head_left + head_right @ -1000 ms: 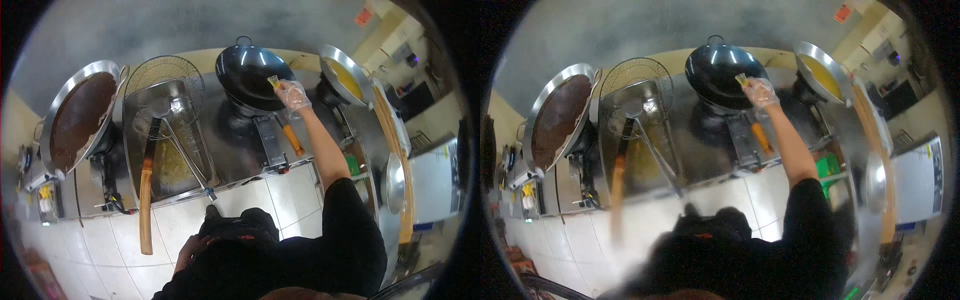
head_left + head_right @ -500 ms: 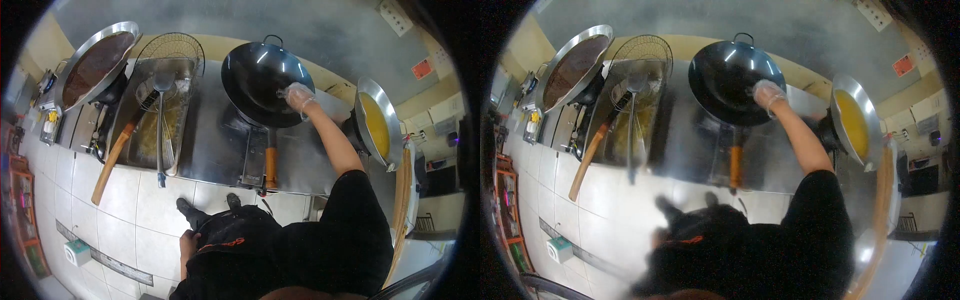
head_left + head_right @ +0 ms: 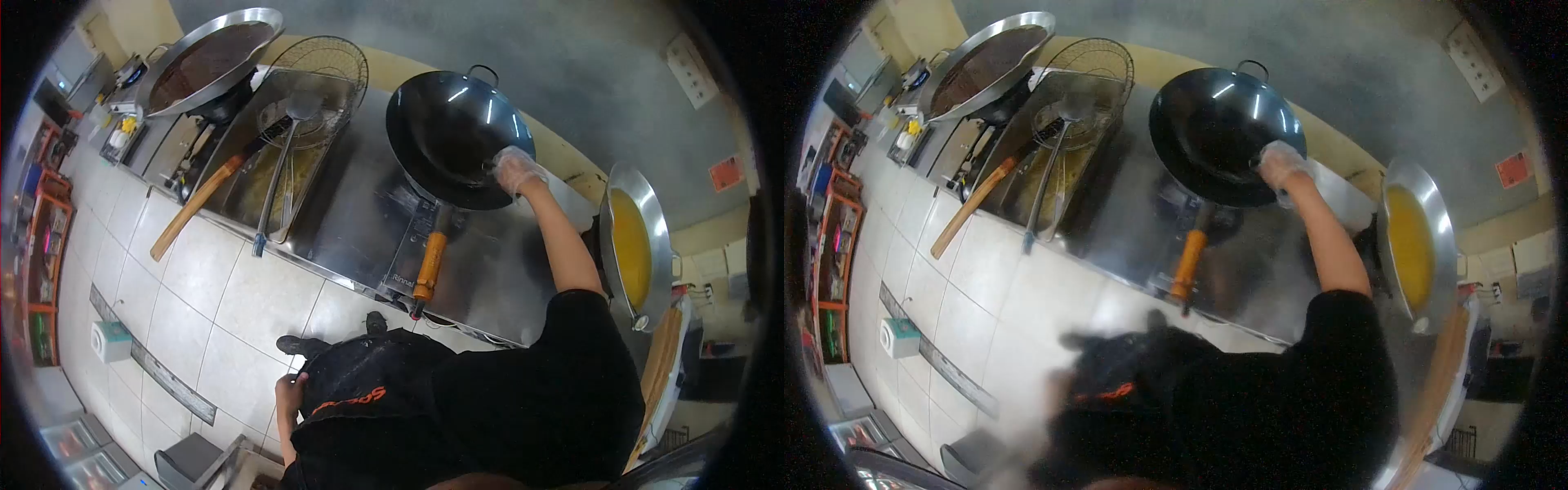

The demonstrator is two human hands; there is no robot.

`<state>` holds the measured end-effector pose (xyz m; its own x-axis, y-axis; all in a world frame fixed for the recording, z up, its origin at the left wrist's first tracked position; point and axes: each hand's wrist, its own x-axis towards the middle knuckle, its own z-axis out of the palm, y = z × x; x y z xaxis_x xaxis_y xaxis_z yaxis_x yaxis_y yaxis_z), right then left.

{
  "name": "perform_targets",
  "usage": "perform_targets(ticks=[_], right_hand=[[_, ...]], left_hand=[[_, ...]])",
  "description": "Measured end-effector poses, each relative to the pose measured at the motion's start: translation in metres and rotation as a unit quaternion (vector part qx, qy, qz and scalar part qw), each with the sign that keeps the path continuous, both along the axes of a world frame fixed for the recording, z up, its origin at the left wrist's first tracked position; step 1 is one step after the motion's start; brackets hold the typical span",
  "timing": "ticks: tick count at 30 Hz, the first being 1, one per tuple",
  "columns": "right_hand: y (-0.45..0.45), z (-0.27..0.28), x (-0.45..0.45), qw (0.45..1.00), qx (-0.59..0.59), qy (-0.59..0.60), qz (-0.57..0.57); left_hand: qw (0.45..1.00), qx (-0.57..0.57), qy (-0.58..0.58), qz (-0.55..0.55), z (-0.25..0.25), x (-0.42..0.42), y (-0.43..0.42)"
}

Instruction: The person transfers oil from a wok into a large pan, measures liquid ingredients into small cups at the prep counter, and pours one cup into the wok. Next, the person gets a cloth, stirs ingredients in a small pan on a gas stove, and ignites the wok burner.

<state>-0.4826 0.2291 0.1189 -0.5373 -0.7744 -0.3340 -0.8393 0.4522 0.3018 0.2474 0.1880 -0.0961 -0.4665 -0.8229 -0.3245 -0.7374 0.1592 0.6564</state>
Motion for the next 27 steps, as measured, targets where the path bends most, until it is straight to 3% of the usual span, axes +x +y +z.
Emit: perform_targets(ticks=[2, 3, 5, 6, 8, 9, 11, 13, 15, 16, 17, 19, 20, 24, 26, 27], right_hand=[[0.007, -0.018, -0.015, 0.994, -0.107, 0.005, -0.027], [0.014, -0.034, -0.027, 0.994, -0.107, 0.006, -0.02], [0.02, -0.054, -0.036, 0.993, -0.089, 0.051, 0.061], [0.017, -0.051, -0.035, 0.992, -0.09, 0.053, 0.067], [0.009, -0.015, 0.003, 0.996, 0.036, 0.047, 0.073], [0.012, -0.013, 0.009, 0.995, 0.036, 0.046, 0.076], [0.012, -0.004, 0.017, 0.982, -0.182, -0.018, -0.052], [0.012, -0.012, 0.013, 0.983, -0.178, 0.01, -0.037], [0.022, -0.054, -0.022, 0.991, -0.118, 0.054, 0.034], [0.02, -0.027, -0.001, 0.972, -0.216, 0.071, 0.057], [0.017, -0.019, 0.007, 0.972, -0.215, 0.072, 0.061], [0.014, -0.014, 0.018, 0.998, -0.057, 0.009, -0.002], [0.018, -0.042, -0.005, 0.997, -0.012, 0.056, 0.046], [0.015, -0.023, 0.027, 0.989, -0.095, 0.113, 0.031], [0.004, 0.002, 0.052, 0.988, -0.121, -0.008, -0.095], [0.0, 0.0, 0.054, 0.988, -0.121, -0.005, -0.091]], left_hand=[[0.999, 0.051, -0.008, 0.002, 0.015, -0.009, 0.013], [0.997, 0.076, -0.013, 0.003, 0.024, -0.014, 0.019], [0.966, 0.224, -0.101, 0.077, 0.041, -0.026, 0.018], [0.966, 0.224, -0.097, 0.082, 0.051, -0.032, 0.019], [0.948, 0.259, -0.073, 0.171, 0.068, -0.041, 0.024], [0.947, 0.259, -0.073, 0.174, 0.066, -0.037, 0.026], [0.938, 0.267, -0.012, 0.219, 0.055, -0.033, 0.029], [0.956, 0.217, 0.003, 0.197, 0.026, -0.015, 0.037], [0.972, 0.163, 0.011, 0.17, 0.037, -0.009, 0.032], [0.964, 0.197, 0.03, 0.176, 0.075, -0.023, 0.022], [0.954, 0.232, 0.05, 0.183, 0.095, -0.03, 0.017], [0.93, 0.287, 0.088, 0.214, 0.043, -0.001, 0.025], [0.903, 0.335, 0.122, 0.238, 0.026, 0.012, 0.022], [0.963, 0.213, 0.125, 0.11, 0.043, 0.016, 0.012], [0.959, 0.211, 0.123, 0.146, 0.04, 0.022, 0.003], [0.957, 0.21, 0.125, 0.159, 0.038, 0.025, -0.003]])
